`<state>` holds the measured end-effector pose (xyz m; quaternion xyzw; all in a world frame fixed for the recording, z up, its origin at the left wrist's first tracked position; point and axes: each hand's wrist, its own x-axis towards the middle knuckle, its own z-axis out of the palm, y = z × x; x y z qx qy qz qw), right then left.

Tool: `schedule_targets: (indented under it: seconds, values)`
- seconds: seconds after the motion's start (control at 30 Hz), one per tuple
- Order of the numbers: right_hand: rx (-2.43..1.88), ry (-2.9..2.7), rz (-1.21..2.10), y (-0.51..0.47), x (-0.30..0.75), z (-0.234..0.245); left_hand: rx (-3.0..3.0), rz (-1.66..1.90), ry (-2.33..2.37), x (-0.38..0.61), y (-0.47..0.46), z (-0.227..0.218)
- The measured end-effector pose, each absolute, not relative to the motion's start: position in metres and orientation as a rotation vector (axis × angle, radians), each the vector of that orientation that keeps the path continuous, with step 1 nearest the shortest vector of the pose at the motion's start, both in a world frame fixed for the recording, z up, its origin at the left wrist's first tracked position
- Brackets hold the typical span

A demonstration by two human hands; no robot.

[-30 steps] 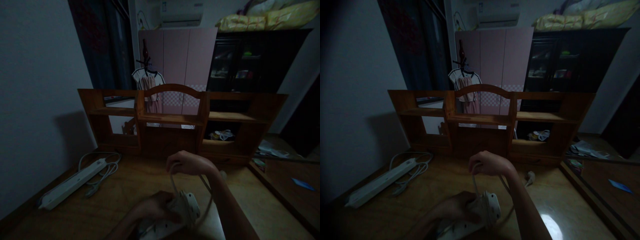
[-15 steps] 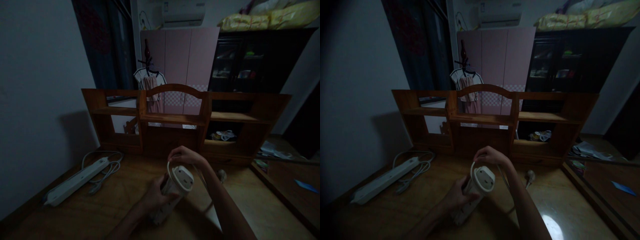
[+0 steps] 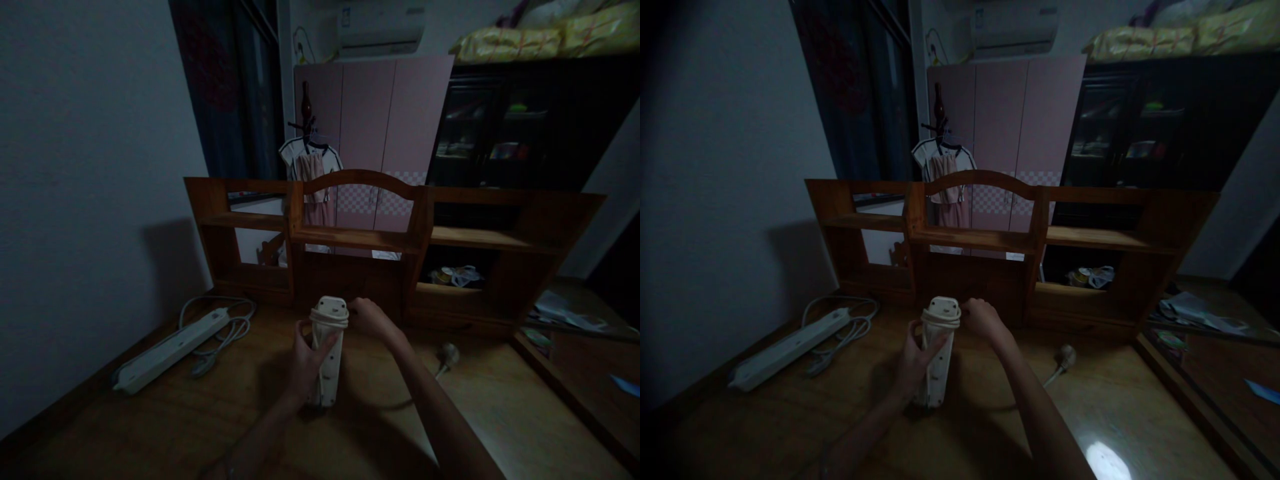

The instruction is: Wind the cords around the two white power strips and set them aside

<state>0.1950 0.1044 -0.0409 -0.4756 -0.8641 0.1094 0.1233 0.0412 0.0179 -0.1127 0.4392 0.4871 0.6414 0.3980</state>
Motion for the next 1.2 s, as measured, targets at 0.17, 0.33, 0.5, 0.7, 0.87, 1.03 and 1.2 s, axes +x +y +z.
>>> schedule_targets:
  seconds: [0.17, 0.33, 0.5, 0.7, 0.87, 1.03, 1.2]
  values:
    - [-1.574, -2.536, 0.073, 0.091, 0.188, -0.041, 0.914, 1.699, 1.289, 0.034, 0.03, -0.121]
    - [-1.62, -2.571, -0.067, 0.082, 0.187, -0.032, 0.873, 1.586, 1.375, 0.03, 0.032, -0.129]
    - [-1.662, -2.547, -0.181, 0.074, 0.197, -0.013, 0.85, 1.533, 1.3, 0.029, 0.033, -0.135]
    - [-1.63, -2.566, -0.224, 0.058, 0.202, 0.006, 0.799, 1.473, 1.313, 0.021, 0.041, -0.146]
    - [-1.574, -2.57, -0.295, 0.045, 0.198, 0.013, 0.808, 1.477, 1.221, 0.024, 0.041, -0.148]
    - [-1.483, -2.519, -0.275, 0.033, 0.208, 0.029, 0.667, 1.515, 1.146, 0.027, 0.04, -0.138]
    - [-1.379, -2.496, -0.222, 0.02, 0.212, 0.043, 0.597, 1.6, 1.159, 0.028, 0.038, -0.128]
